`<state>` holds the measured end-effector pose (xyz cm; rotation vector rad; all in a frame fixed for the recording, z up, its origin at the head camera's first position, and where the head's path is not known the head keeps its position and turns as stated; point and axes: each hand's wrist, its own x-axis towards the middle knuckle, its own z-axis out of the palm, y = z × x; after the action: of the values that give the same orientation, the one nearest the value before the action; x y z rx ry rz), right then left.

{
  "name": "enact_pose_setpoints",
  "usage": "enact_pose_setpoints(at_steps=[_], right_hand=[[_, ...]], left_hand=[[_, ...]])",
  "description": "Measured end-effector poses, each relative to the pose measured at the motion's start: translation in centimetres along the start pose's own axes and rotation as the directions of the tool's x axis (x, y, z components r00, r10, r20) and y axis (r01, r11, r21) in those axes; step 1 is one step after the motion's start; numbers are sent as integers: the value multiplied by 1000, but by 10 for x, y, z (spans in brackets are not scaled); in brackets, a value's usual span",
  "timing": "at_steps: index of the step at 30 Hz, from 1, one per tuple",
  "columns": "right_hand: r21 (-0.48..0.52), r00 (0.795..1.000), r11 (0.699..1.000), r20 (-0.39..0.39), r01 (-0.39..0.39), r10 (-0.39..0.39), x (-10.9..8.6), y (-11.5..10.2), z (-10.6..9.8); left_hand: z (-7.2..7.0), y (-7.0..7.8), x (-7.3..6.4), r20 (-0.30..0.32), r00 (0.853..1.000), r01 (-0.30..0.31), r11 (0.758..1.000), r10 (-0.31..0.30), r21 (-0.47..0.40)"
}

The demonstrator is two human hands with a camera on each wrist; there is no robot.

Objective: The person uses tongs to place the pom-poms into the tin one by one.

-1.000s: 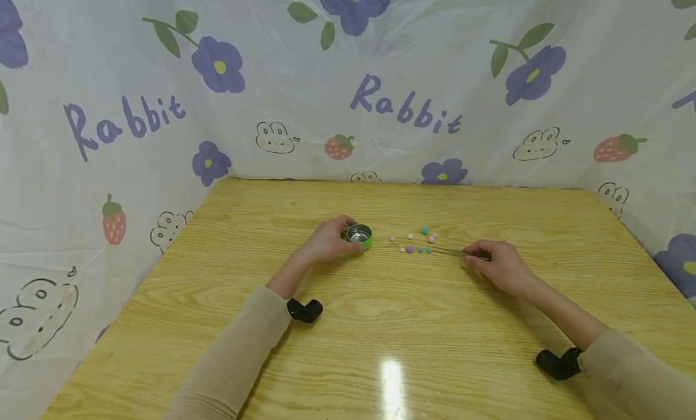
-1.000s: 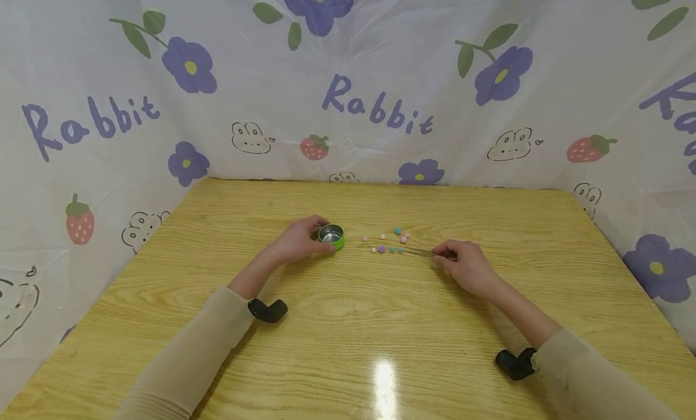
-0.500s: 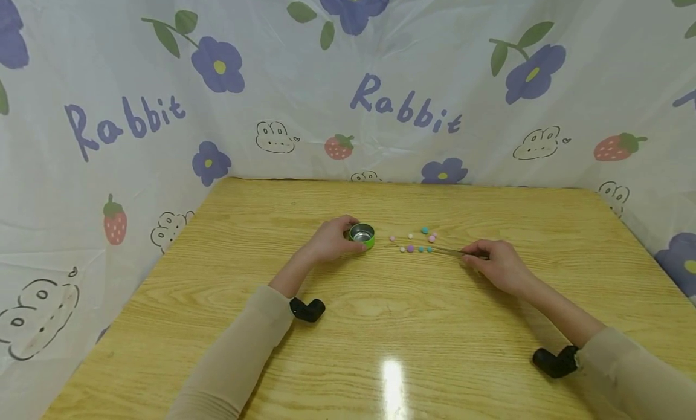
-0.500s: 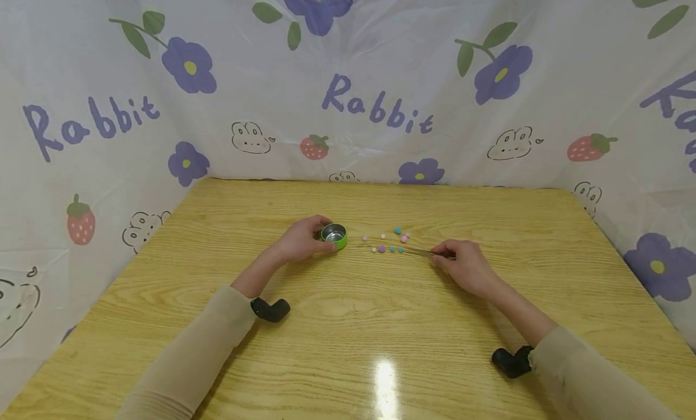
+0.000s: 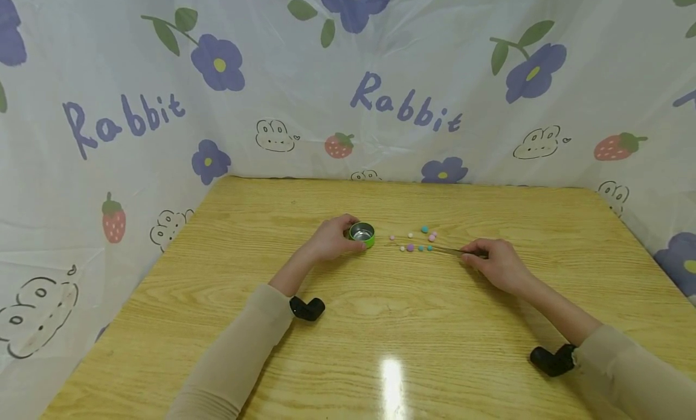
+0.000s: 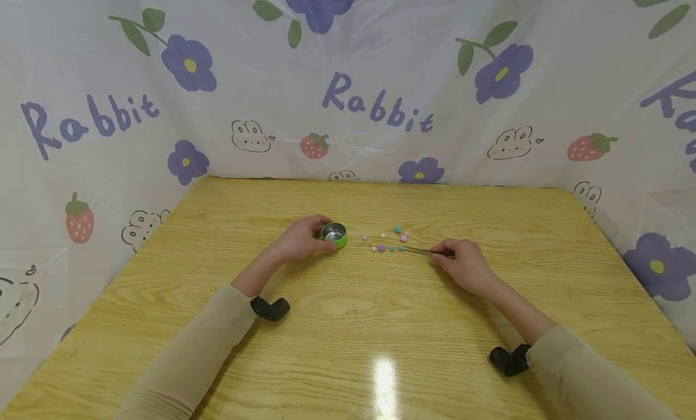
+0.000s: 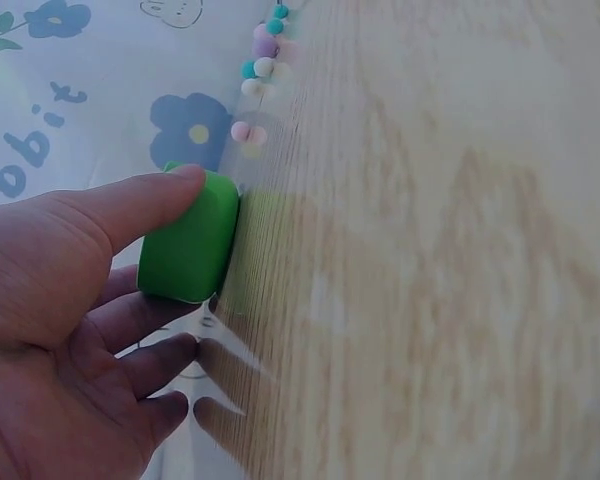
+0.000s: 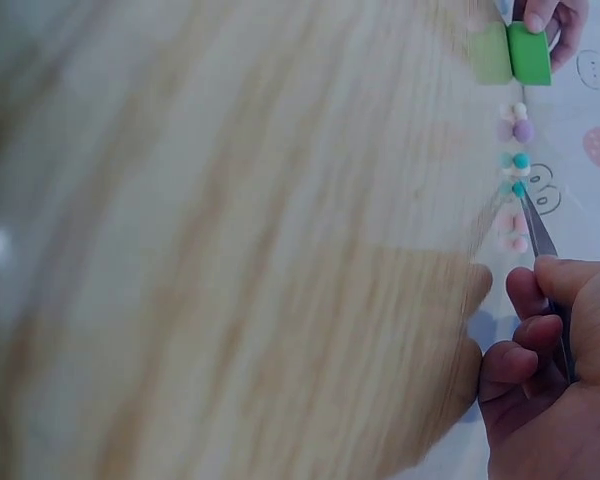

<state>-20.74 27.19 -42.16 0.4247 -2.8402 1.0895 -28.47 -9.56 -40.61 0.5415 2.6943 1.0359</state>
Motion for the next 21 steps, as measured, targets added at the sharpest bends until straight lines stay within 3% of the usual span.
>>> enact_pose_setpoints(at_steps=[10, 21], right_hand=[[-6, 1000, 1000, -24, 20, -20, 0, 0, 1], [36, 1000, 999, -27, -9, 10, 6, -11, -1]], left_hand=[[-1, -2, 0, 2, 1000, -10, 1000, 10, 14], [0, -1, -2, 3, 1000, -31, 999, 31, -10]])
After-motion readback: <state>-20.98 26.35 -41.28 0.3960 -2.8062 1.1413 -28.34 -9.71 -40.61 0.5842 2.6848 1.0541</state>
